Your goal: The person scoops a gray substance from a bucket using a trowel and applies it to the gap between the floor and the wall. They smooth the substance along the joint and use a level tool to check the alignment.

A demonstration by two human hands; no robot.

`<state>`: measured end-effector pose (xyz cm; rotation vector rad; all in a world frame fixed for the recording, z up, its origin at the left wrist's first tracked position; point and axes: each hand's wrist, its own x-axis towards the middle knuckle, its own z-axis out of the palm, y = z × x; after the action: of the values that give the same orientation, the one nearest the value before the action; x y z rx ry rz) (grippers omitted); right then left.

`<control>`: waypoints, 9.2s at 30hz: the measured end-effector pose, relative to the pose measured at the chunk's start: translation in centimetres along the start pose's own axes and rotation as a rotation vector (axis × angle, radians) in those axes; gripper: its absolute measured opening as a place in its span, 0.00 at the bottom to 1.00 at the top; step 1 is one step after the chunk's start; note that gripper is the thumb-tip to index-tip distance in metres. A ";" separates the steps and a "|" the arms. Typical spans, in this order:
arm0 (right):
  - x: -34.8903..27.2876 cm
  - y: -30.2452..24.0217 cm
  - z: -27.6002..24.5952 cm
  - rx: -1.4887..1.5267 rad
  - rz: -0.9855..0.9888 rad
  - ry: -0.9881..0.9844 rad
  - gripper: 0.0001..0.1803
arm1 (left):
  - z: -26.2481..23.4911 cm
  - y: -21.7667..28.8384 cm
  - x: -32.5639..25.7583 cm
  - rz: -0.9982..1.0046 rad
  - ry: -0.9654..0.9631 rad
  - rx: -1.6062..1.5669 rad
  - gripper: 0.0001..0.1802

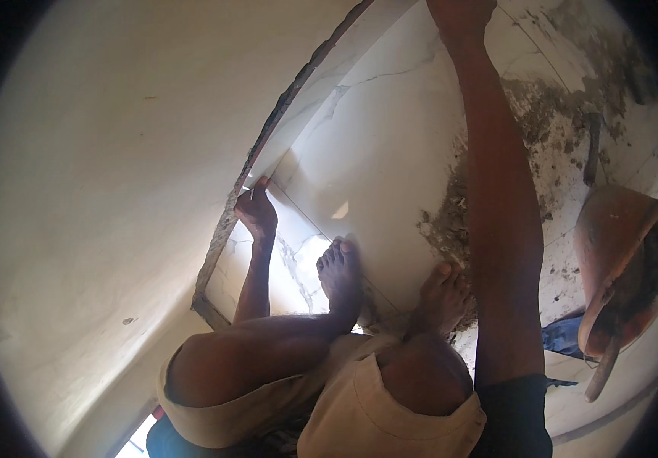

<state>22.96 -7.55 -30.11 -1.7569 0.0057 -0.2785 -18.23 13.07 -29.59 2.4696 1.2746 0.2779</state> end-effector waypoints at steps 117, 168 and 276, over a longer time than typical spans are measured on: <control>-3.0 -0.2 2.6 -0.037 0.049 -0.031 0.37 | 3.7 0.4 -0.9 -0.039 0.333 -0.300 0.05; -3.6 -0.2 1.6 0.126 0.149 -0.111 0.37 | 0.8 3.5 -0.7 -0.109 0.304 -0.462 0.22; -29.9 -6.4 -3.2 0.223 -0.367 -0.703 0.41 | -26.2 28.8 1.9 0.612 0.756 -0.644 0.42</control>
<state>-7.67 -4.63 -28.80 -1.5438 -0.8281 0.0863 -4.12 4.74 5.83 2.1261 0.4300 1.6019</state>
